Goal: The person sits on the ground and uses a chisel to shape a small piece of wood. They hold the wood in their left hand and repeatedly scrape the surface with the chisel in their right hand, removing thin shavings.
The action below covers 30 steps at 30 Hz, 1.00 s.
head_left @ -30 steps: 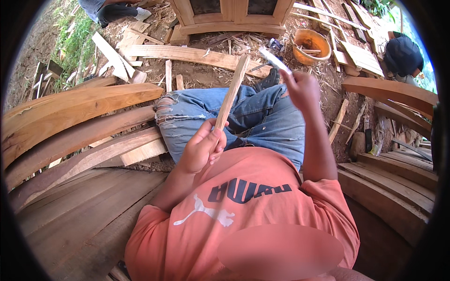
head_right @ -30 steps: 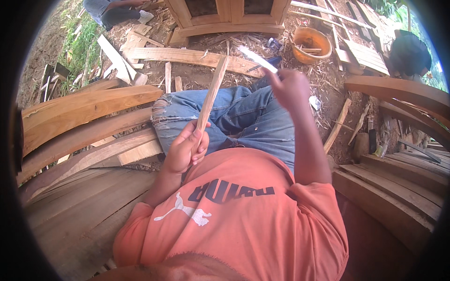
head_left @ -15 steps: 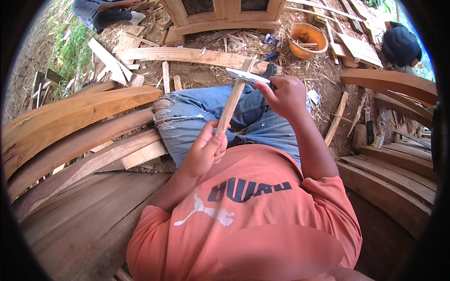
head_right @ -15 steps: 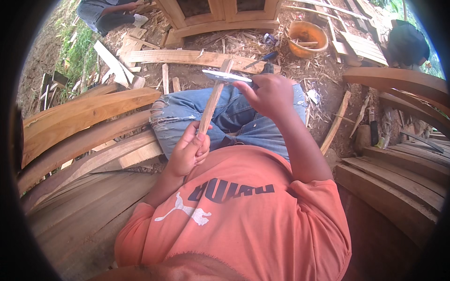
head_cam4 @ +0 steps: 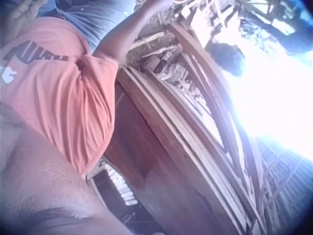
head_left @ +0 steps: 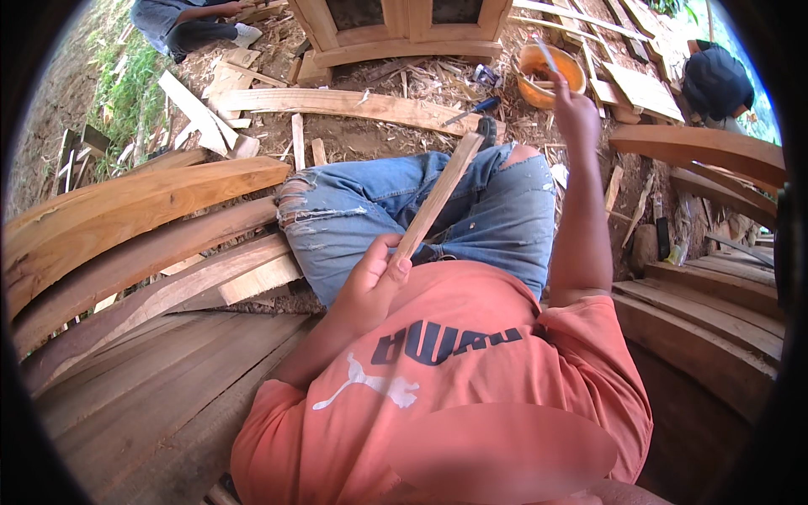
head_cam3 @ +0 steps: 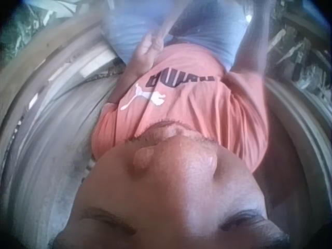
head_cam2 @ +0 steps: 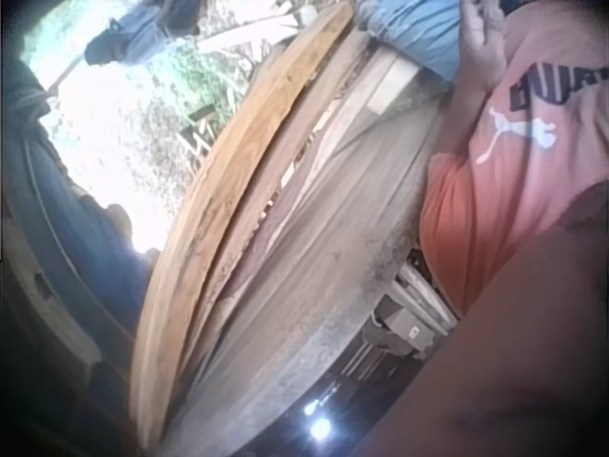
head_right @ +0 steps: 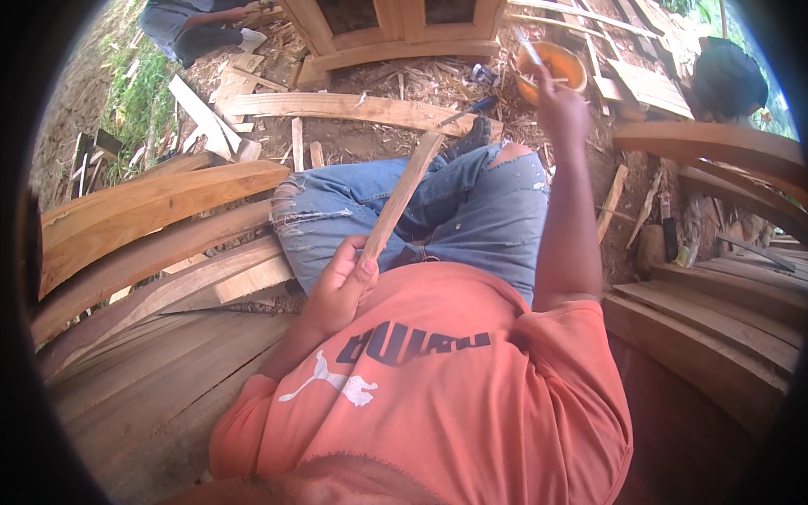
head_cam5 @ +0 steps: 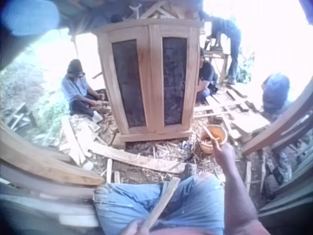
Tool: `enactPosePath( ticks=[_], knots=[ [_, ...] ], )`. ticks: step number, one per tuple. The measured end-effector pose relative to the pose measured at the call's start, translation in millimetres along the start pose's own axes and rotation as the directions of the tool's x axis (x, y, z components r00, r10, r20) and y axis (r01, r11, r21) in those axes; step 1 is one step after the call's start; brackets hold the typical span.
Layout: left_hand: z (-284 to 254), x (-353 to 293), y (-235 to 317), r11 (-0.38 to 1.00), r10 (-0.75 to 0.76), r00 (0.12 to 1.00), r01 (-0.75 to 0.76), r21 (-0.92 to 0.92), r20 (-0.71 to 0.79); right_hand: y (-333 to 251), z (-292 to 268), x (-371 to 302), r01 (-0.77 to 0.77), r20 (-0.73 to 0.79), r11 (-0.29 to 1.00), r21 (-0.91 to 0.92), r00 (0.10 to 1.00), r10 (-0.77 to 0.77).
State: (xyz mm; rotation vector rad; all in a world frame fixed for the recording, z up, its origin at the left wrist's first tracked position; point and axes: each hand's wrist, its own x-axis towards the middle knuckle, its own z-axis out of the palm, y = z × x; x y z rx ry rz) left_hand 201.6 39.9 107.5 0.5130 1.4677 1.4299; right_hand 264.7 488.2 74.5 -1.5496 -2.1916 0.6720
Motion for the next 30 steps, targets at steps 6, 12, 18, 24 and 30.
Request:
enactPosePath(
  ticks=[6, 12, 18, 24, 30],
  knots=[
    [-14, 21, -2, 0.976, 0.049, 0.992, -0.073, -0.208, -0.118, -1, 2, -42, 0.220, -0.027, 0.964, 0.152, 0.976, -0.218],
    [-19, 54, -1, 0.988, 0.092, 0.990, -0.105, -0.116, -0.110, -52, 17, -170, 0.608, 0.194, 0.791, 0.065, 0.770, -0.608],
    [-12, 63, 3, 0.985, 0.171, 0.979, -0.168, 0.035, -0.115, -73, 15, -183, 0.682, 0.201, 0.727, 0.083, 0.703, -0.682],
    [-7, 65, 7, 0.993, 0.079, 0.992, -0.088, -0.084, -0.098, -78, 12, -192, 0.795, 0.203, 0.603, 0.071, 0.580, -0.789],
    [-12, 62, 8, 0.995, 0.030, 0.999, -0.034, -0.092, -0.042, -76, 14, -193, 0.788, 0.217, 0.611, 0.074, 0.586, -0.781]
  ],
)
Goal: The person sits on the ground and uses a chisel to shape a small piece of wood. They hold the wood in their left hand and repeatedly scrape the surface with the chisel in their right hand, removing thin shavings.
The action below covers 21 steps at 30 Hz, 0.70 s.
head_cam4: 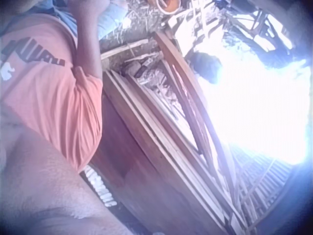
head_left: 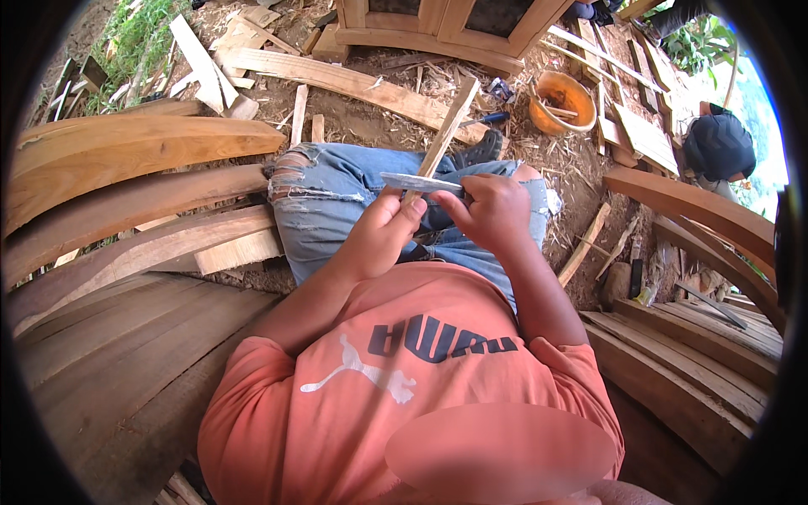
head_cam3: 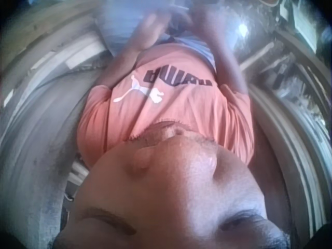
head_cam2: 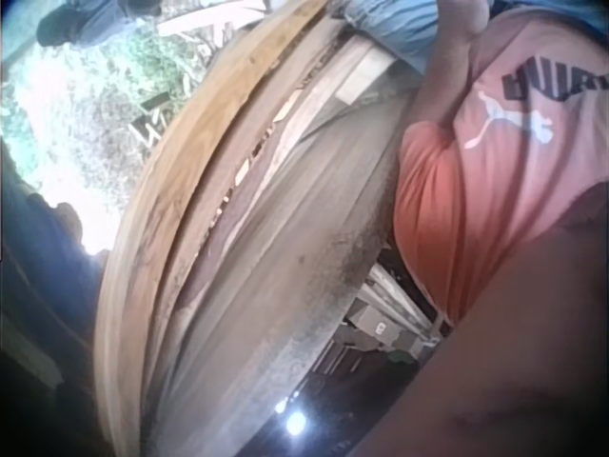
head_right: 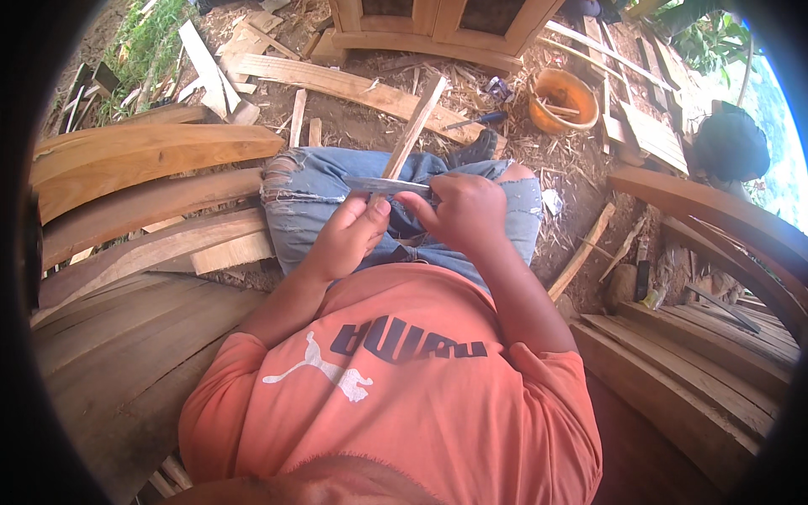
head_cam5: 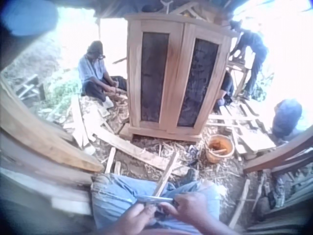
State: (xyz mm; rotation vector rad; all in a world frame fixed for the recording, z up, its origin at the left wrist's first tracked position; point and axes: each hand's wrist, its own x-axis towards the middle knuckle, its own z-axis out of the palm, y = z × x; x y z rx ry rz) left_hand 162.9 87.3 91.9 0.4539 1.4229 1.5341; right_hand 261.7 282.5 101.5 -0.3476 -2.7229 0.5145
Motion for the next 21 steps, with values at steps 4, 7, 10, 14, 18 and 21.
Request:
enactPosePath(
  ticks=[4, 7, 10, 14, 18, 21],
  knots=[
    [5, -5, -1, 0.993, 0.115, 0.993, -0.114, 0.038, -0.028, 2, -3, 1, -0.008, 0.002, 1.000, -0.020, 1.000, 0.008],
    [8, -7, 1, 0.969, 0.182, 0.982, -0.171, 0.176, -0.049, 9, -5, 4, 0.064, -0.024, 0.993, -0.097, 0.997, -0.067],
    [10, -17, 1, 0.933, 0.197, 0.980, -0.176, 0.315, -0.036, 38, -11, 24, -0.255, -0.084, 0.954, -0.158, 0.966, 0.245],
    [16, -33, -2, 0.928, 0.205, 0.979, -0.188, 0.321, -0.018, 142, -46, 71, -0.702, -0.158, 0.693, -0.167, 0.712, 0.684],
    [6, -26, 5, 0.994, 0.067, 0.998, -0.066, 0.088, -0.011, 104, -49, 58, -0.546, -0.135, 0.837, 0.032, 0.827, 0.545],
    [2, -18, 3, 0.998, 0.031, 1.000, -0.030, -0.049, 0.003, 35, -14, 21, -0.093, -0.071, 0.995, -0.022, 0.993, 0.092]
  ],
)
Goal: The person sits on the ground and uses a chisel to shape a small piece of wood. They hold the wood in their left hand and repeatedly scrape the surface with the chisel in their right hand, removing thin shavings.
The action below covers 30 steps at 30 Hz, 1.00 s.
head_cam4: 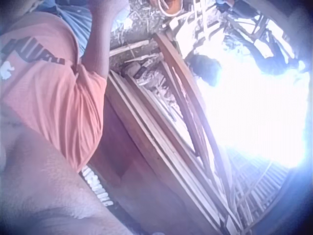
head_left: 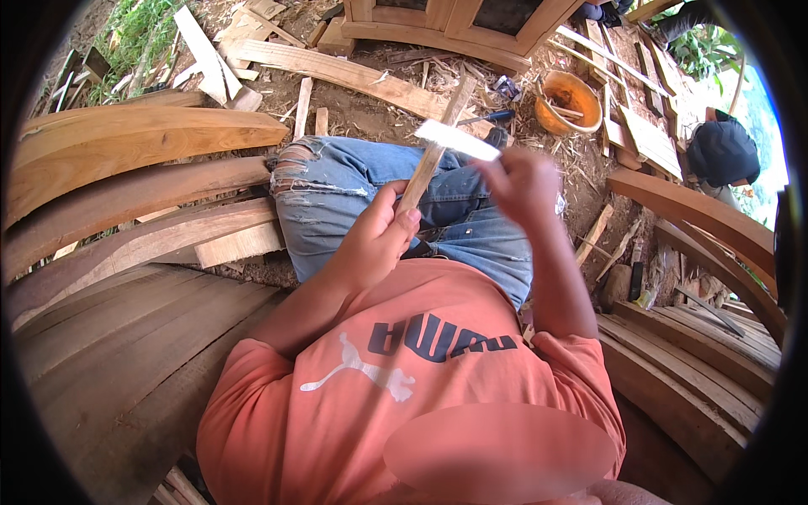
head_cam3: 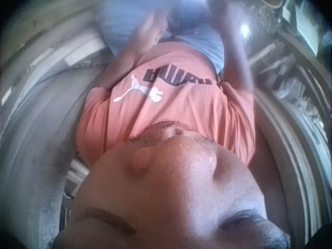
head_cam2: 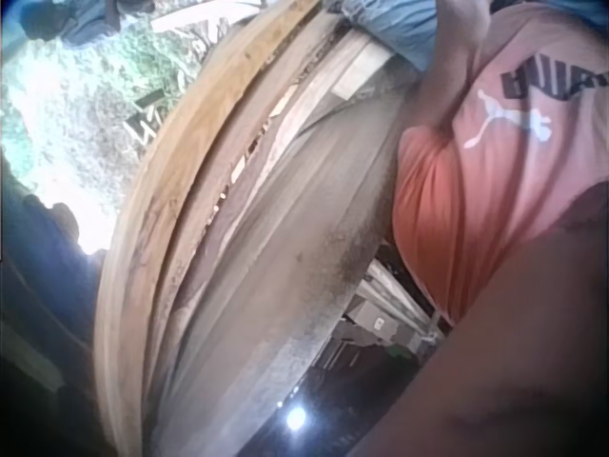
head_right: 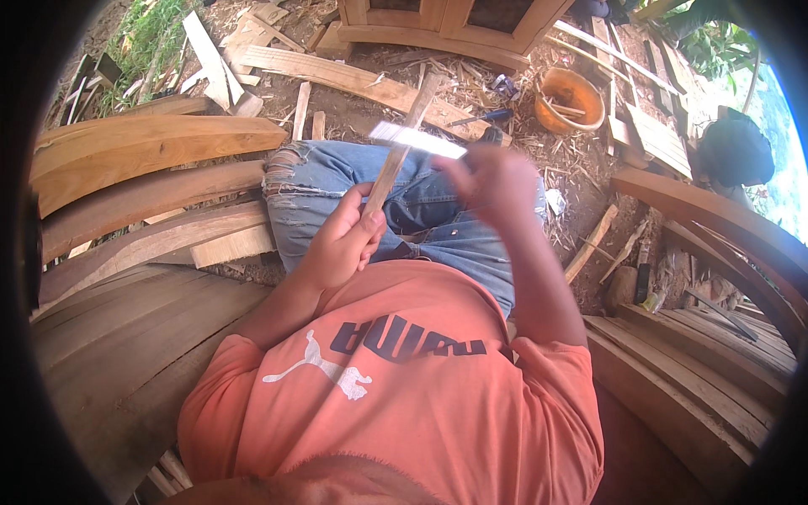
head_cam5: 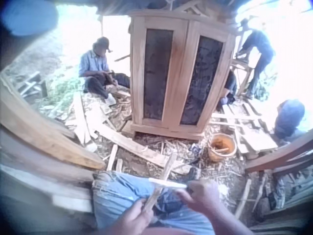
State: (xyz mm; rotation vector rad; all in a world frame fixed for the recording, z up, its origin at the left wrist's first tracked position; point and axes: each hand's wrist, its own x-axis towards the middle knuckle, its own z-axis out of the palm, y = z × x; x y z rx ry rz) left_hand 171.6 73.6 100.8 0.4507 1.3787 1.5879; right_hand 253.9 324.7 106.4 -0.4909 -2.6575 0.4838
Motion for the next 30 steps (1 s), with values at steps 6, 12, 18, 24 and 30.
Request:
enactPosePath(
  ticks=[6, 12, 18, 24, 30],
  knots=[
    [1, 6, -1, 0.998, 0.031, 0.998, -0.028, -0.060, 0.054, -33, 11, -25, 0.115, 0.089, 0.992, 0.054, 0.989, -0.119],
    [8, -7, 1, 0.999, 0.039, 0.996, -0.038, -0.018, 0.077, 33, 8, 18, -0.330, 0.007, 0.944, 0.015, 0.944, 0.330],
    [9, -14, 1, 0.996, 0.000, 0.999, 0.003, -0.085, 0.039, 63, -20, 41, -0.537, 0.002, 0.835, 0.123, 0.841, 0.541],
    [3, -1, -2, 0.995, 0.048, 0.998, -0.044, -0.085, 0.040, -31, 13, -22, 0.109, 0.116, 0.992, 0.065, 0.986, -0.115],
    [4, -16, 2, 0.998, -0.033, 0.999, 0.032, 0.045, 0.022, 43, 5, 27, -0.455, -0.015, 0.890, 0.042, 0.890, 0.456]
  ],
)
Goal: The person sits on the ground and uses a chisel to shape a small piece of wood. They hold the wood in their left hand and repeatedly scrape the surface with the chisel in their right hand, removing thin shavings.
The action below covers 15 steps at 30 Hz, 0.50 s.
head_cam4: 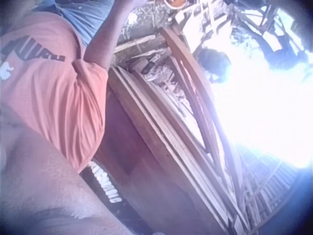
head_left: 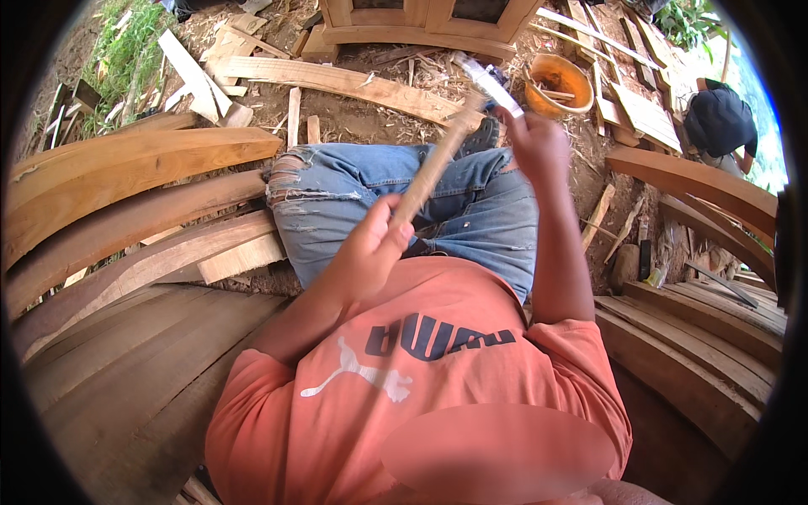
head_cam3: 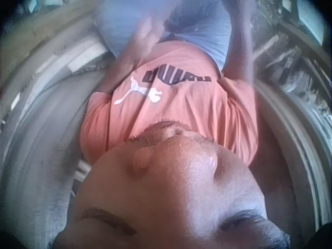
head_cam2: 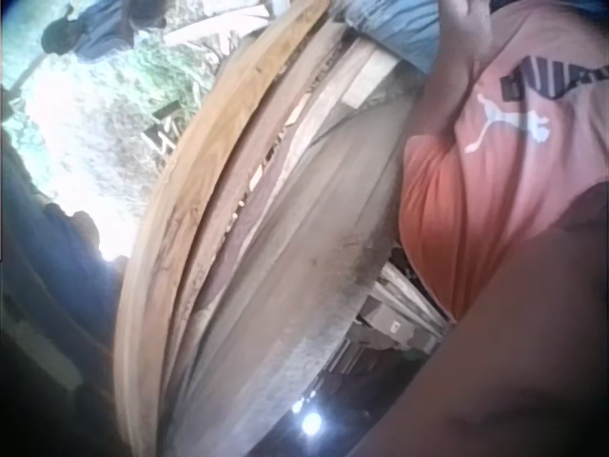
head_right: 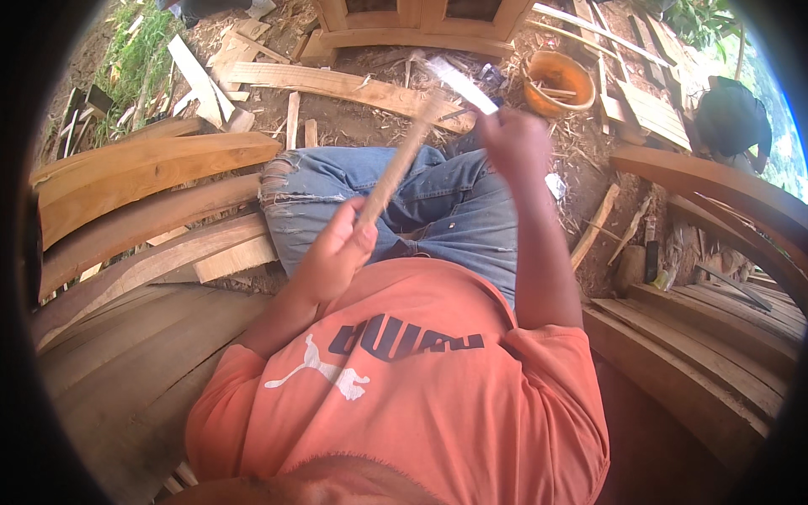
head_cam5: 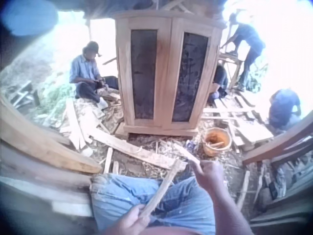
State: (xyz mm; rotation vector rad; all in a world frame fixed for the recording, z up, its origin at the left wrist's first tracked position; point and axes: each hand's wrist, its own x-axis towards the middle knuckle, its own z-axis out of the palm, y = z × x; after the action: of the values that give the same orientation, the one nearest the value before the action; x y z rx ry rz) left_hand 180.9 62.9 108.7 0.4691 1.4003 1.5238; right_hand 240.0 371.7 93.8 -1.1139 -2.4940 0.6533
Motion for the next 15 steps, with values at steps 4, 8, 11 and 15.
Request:
enactPosePath(
  ticks=[4, 8, 11, 15],
  knots=[
    [2, -5, -7, 0.999, 0.036, 0.999, -0.035, -0.028, 0.023, 40, -24, 43, -0.170, -0.096, 0.977, -0.125, 0.983, 0.159],
    [-4, 12, -14, 0.998, 0.046, 0.998, -0.047, -0.033, -0.038, -21, -14, -36, 0.249, 0.137, 0.960, -0.126, 0.963, -0.232],
    [0, 12, -6, 0.996, 0.088, 0.994, -0.090, -0.026, -0.067, -48, -7, -76, 0.497, 0.230, 0.862, -0.103, 0.855, -0.465],
    [-3, 5, -7, 0.998, 0.049, 0.999, -0.048, 0.027, -0.023, -24, -4, -31, 0.099, 0.174, 0.987, -0.126, 0.982, -0.076]
  ],
)
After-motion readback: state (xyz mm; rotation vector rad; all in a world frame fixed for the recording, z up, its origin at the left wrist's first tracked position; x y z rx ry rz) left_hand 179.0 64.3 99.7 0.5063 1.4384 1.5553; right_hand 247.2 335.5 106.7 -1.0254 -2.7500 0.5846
